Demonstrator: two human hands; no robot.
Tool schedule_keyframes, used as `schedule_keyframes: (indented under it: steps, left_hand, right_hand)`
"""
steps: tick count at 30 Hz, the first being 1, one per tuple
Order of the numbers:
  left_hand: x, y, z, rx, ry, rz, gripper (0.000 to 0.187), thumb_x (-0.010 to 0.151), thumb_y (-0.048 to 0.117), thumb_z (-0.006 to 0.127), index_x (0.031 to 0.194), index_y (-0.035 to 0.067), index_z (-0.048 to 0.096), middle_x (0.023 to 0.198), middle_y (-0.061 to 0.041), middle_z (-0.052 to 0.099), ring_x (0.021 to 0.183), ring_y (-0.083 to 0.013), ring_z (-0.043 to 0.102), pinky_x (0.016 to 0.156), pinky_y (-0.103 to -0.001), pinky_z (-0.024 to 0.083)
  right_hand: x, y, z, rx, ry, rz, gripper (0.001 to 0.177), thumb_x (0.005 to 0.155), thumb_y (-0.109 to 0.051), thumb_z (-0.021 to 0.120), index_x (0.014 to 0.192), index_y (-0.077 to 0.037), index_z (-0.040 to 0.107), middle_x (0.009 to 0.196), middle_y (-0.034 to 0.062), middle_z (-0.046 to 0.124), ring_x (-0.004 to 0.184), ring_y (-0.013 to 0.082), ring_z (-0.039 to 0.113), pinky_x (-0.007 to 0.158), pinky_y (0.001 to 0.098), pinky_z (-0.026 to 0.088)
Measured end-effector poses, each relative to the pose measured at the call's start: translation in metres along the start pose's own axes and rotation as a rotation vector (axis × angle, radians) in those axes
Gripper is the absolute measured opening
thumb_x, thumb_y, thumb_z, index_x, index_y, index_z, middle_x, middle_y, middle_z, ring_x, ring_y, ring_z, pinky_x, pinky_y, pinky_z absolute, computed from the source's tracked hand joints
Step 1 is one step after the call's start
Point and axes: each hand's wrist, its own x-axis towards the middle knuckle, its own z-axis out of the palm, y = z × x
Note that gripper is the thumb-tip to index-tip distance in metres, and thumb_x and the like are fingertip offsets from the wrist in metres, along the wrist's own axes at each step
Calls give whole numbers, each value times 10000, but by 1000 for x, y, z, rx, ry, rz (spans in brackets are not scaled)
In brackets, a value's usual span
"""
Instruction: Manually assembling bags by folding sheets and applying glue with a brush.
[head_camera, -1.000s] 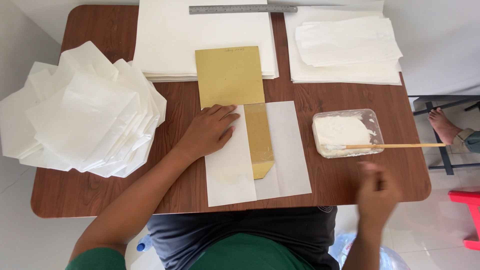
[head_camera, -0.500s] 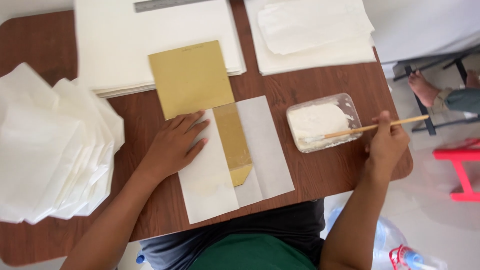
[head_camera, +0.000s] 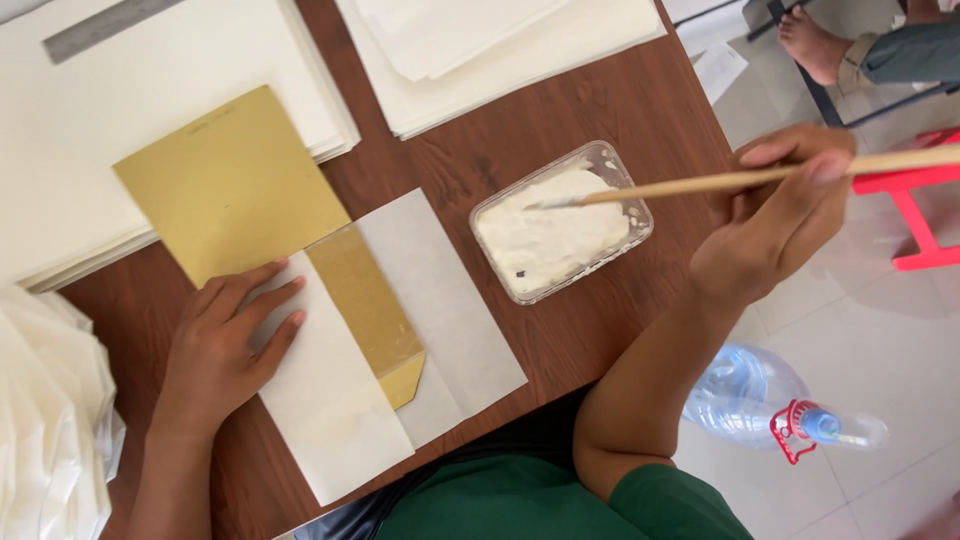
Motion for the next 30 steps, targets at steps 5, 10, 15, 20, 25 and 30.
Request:
schedule_keyframes:
  steps: [5,10,15,20,25,30]
  left_hand:
    - [0,-4,4,-10,18,-25,304,939,109,788,1240,80,759,1388,-98,681,1070,-240,650,988,-399,514]
    - [1,-6,5,-6,-9,-17,307,928,108,797,1230,70,760,1387,-127,686,1092,-258,663,992,-406,508]
    - [1,-9,7,-2,-33,-44,301,934,132,788,1229,85,758,1394,-127,685,1063,-266,644,1004,-414,495]
    - [0,-10,7,6,-44,-50,290,925,133,791,1208,75,766,1382,-139,684,1103,-269,646,1012,-421,499]
    - [-1,-11,8,23,-39,-40,285,925,139,796,1202,79,768,1376,-141,698,1128,-263,656,1018,-411,489]
    - [0,-10,8,37,-38,-41,283,931,153,792,1205,88,768,1382,-129,695,1107,-263,647,1016,-404,489]
  right_hand:
    - [-22,23,0,105,-16,-165,467,1126,-429,341,908,-36,463,697,95,364,492,176,320,401,299,192]
    - [-28,34,0,109,-64,-214,470,1142,-415,344,901,-33,476,701,105,418,483,201,410,379,276,322]
    - [-28,48,0,142,-70,-302,439,1152,-371,371,866,-57,481,732,75,426,525,174,439,360,268,350]
    - [-29,48,0,176,152,-339,436,1114,-395,407,846,-52,403,791,36,347,505,178,344,340,308,305]
    - [-33,58,-5,137,80,-339,410,1134,-351,395,842,-67,443,786,53,400,530,194,408,372,309,345]
    - [-28,51,-1,149,134,-332,418,1129,-342,407,819,-64,442,781,43,398,456,195,379,393,318,318]
